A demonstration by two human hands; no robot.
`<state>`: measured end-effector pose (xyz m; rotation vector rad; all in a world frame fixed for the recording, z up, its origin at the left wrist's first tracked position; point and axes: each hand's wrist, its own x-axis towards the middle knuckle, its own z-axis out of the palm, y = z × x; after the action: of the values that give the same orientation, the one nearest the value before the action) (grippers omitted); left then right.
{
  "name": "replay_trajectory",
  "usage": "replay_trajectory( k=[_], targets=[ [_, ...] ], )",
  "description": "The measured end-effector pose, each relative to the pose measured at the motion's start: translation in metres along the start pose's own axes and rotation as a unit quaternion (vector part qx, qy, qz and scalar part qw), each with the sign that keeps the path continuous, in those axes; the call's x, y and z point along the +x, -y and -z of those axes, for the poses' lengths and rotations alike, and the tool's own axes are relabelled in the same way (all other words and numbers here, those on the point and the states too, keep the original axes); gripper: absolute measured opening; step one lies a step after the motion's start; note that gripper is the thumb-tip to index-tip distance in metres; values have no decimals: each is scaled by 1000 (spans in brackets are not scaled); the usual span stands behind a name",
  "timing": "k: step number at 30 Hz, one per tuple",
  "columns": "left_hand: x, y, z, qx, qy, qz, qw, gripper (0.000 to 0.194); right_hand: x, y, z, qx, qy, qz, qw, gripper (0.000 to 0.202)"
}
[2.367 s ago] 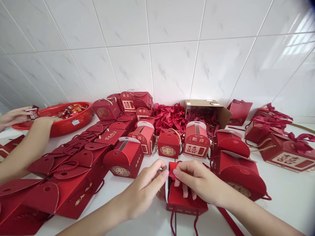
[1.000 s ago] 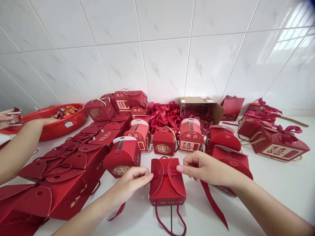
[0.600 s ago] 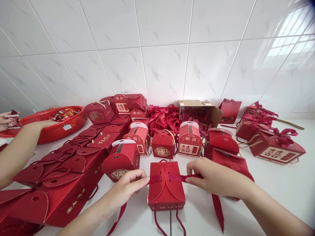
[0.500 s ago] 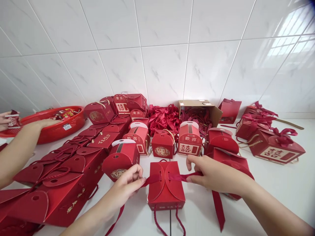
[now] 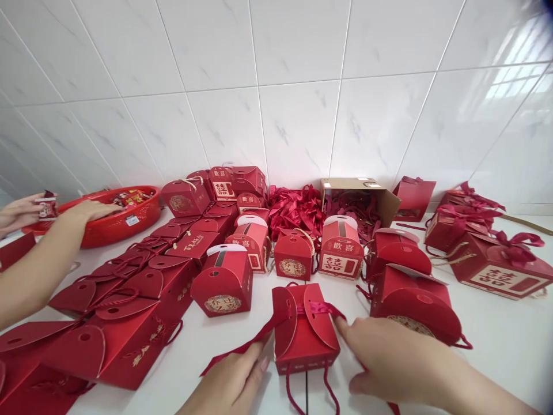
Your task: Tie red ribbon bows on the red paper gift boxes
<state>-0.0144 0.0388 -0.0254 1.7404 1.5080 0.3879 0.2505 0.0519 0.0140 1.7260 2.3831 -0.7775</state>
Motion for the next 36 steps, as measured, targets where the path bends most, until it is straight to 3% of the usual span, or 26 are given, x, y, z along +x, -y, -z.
replay_trajectory(
  k=[3, 7, 9, 11, 14, 16, 19, 21, 24, 31, 36],
  targets=[
    [-2, 1, 1, -97, -53, 27, 993, 39, -8, -11, 12, 79, -39, -18, 996, 81],
    [0, -7, 6, -268, -147, -38, 951, 46, -9, -9, 24, 265, -133, 34, 954, 78],
    [5, -11, 12, -335, -165, -80, 924, 42, 3, -2, 24, 399, -145, 100, 900, 73],
    [13, -16, 21, -398, -168, -101, 896, 35, 18, 4, 20, 528, -149, 147, 823, 64],
    [23, -24, 35, -460, -174, -117, 863, 24, 34, 7, 17, 643, -190, 167, 723, 30],
    [27, -31, 44, -467, -170, -131, 858, 19, 35, 4, 20, 679, -215, 170, 681, 19],
    [31, -43, 57, -464, -165, -156, 856, 19, 30, -2, 28, 705, -248, 173, 642, 13],
    [34, -52, 64, -459, -169, -178, 854, 18, 26, -5, 31, 699, -276, 184, 634, 12],
    [37, -64, 71, -429, -170, -213, 862, 14, 25, -6, 35, 659, -316, 213, 648, 10],
    [41, -87, 75, -353, -198, -275, 872, 19, 25, 4, 52, 585, -426, 229, 651, 9],
    [43, -102, 82, -287, -184, -305, 889, 17, 22, 12, 68, 546, -447, 229, 671, 12]
  ],
)
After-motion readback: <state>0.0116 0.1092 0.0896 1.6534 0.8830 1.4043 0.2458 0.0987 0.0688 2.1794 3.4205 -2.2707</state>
